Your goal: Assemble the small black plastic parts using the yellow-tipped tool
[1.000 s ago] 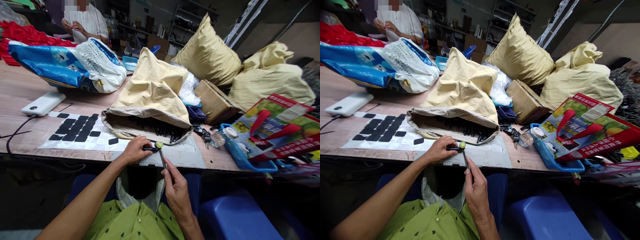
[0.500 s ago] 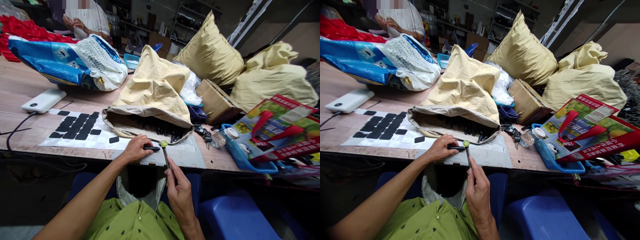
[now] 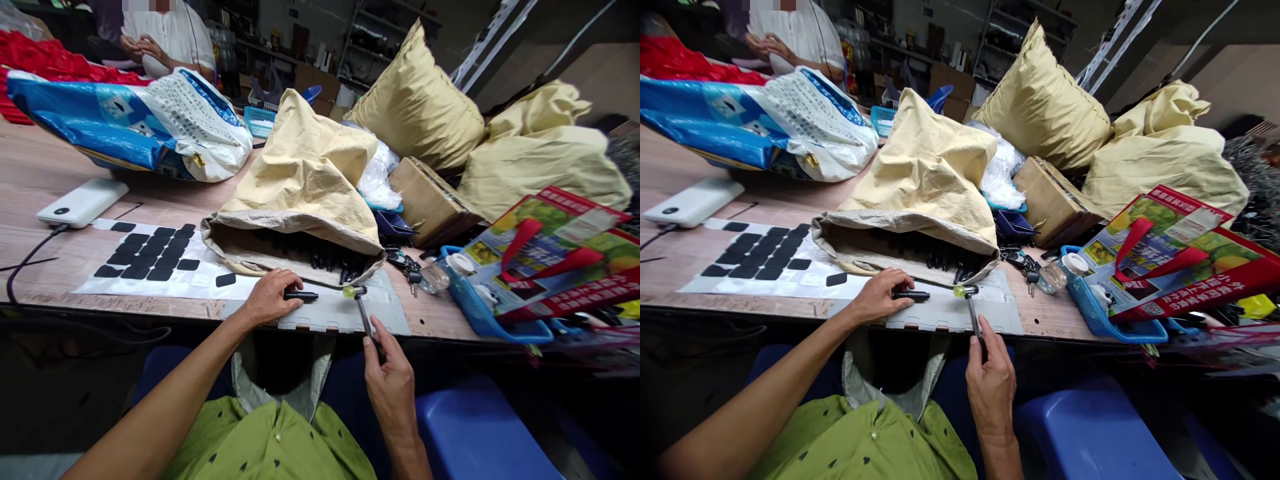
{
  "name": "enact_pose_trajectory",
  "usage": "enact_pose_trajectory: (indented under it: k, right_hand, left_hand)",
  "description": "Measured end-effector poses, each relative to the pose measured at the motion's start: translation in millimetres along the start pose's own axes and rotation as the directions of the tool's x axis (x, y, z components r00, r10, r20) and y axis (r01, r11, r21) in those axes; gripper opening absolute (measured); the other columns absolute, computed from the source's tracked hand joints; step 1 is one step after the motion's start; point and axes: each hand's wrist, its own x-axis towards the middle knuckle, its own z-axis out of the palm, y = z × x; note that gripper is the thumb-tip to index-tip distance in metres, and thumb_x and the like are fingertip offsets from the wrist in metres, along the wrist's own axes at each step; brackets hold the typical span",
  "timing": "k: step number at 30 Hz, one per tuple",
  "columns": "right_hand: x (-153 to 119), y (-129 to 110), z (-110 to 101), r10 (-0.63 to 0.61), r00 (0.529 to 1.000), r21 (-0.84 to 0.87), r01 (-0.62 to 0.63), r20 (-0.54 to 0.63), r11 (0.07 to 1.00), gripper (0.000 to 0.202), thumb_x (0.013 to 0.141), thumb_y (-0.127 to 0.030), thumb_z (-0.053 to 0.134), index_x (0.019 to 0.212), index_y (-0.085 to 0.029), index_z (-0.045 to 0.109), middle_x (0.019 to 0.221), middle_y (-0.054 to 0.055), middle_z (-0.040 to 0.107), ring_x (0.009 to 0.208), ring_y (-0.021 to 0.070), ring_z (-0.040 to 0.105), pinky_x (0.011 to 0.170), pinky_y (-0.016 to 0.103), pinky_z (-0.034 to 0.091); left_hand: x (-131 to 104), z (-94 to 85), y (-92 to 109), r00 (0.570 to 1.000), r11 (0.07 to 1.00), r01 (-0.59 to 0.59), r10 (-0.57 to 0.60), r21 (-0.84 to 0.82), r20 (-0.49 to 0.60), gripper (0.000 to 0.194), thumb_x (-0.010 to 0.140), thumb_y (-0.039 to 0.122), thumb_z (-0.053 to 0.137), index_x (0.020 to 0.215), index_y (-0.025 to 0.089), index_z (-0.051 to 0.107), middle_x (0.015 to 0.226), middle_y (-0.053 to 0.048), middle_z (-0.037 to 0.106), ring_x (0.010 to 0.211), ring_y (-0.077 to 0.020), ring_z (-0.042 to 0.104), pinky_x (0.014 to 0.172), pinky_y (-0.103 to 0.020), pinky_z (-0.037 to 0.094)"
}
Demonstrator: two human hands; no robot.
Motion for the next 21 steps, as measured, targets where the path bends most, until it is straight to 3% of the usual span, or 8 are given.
enact_pose_trajectory:
  k: [8,15,21]
  right_hand:
    - [4,28,-16,0.126,0.991,-0.226,-0.134,-0.046,0.965,0.048,0.096,-0.039,0.046,0.136,-0.023,0.067,0.107,0.009,0.072,0.082,0.0199,0.065,0.078,0.032,0.05]
    - [9,30,-9,0.145,0.989,-0.177,-0.146,-0.021,0.973,0.05,0.092,-0.041,0.051,0.136,-0.021,0.066,0.108,0.01,0.073,0.079,0.0197,0.066,0.071,0.03,0.052]
    - [10,30,-7,0.141,0.989,-0.157,-0.147,-0.046,0.977,0.05,0.092,-0.042,0.052,0.133,-0.019,0.068,0.108,0.011,0.074,0.085,0.0213,0.068,0.076,0.032,0.054]
  left_hand:
    - [-1,1.1,-2,1.0,1.0,-0.025,0.025,0.004,-0.01,0.013,0.078,0.025,0.073,0.091,0.022,0.072,0.084,-0.002,0.063,0.085,-0.0207,0.056,0.078,-0.033,0.043]
    - [-3,0.4,2,0.999,1.0,-0.02,0.02,0.002,-0.027,0.026,0.076,0.019,0.072,0.101,0.021,0.069,0.089,-0.002,0.063,0.088,-0.0216,0.056,0.079,-0.034,0.044]
    - [-2,0.6,-1,1.0,1.0,0.004,-0.004,-0.01,-0.011,0.017,0.08,0.021,0.071,0.097,0.021,0.069,0.091,-0.002,0.062,0.086,-0.0201,0.056,0.079,-0.033,0.043]
